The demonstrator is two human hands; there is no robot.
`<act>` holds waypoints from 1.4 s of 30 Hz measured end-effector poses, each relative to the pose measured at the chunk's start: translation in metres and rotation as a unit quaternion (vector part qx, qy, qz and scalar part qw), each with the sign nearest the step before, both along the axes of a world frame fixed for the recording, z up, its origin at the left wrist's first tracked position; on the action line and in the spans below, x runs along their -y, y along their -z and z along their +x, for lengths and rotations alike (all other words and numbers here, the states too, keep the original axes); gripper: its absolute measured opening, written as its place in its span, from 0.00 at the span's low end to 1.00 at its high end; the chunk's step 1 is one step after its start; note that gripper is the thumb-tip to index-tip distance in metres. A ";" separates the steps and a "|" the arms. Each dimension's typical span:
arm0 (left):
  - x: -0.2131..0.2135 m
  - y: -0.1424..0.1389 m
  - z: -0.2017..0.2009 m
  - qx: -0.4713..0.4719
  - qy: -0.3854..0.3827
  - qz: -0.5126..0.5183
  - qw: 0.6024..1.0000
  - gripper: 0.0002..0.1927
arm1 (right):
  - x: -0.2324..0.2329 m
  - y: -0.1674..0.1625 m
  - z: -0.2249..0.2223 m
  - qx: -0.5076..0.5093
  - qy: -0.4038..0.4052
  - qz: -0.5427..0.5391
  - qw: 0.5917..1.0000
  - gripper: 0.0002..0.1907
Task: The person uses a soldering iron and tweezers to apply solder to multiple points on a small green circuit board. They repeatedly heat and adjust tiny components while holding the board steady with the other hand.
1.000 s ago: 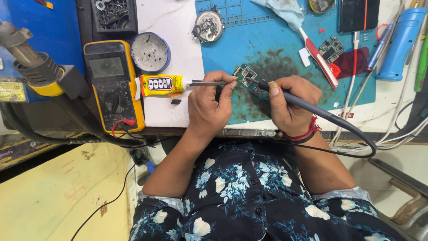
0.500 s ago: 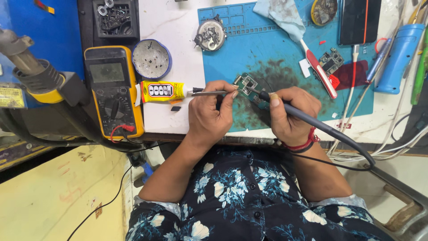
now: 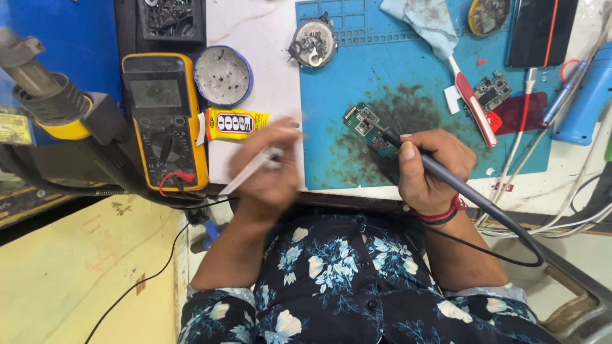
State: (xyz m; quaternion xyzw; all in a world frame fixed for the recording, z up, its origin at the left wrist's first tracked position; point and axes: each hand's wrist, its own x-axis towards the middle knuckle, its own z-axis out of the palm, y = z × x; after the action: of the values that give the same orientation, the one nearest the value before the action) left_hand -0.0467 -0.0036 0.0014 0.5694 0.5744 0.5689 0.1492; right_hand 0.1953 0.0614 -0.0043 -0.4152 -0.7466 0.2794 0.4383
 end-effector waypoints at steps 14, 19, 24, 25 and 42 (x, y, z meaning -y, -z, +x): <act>-0.016 -0.014 -0.056 -0.274 -0.190 -0.089 0.939 0.06 | 0.000 -0.006 -0.003 0.011 -0.011 -0.010 1.000 0.07; -0.018 -0.009 -0.058 -0.282 -0.189 -0.087 0.936 0.06 | -0.001 -0.006 -0.004 0.012 -0.012 -0.005 1.000 0.07; -0.016 -0.007 -0.060 -0.274 -0.198 -0.067 0.939 0.06 | 0.000 -0.006 -0.004 0.013 -0.013 -0.008 1.000 0.06; -0.016 -0.007 -0.060 -0.269 -0.197 -0.056 0.941 0.06 | 0.000 -0.006 -0.003 0.012 -0.013 -0.007 1.000 0.06; -0.008 0.003 0.012 0.146 0.032 -0.009 0.989 0.06 | 0.003 0.004 0.003 -0.028 0.016 -0.028 0.999 0.11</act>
State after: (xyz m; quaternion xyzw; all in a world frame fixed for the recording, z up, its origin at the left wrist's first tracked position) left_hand -0.0348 0.0048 -0.0013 0.4968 0.5329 0.6356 0.2554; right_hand 0.1982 0.0582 -0.0079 -0.4314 -0.7190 0.3046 0.4518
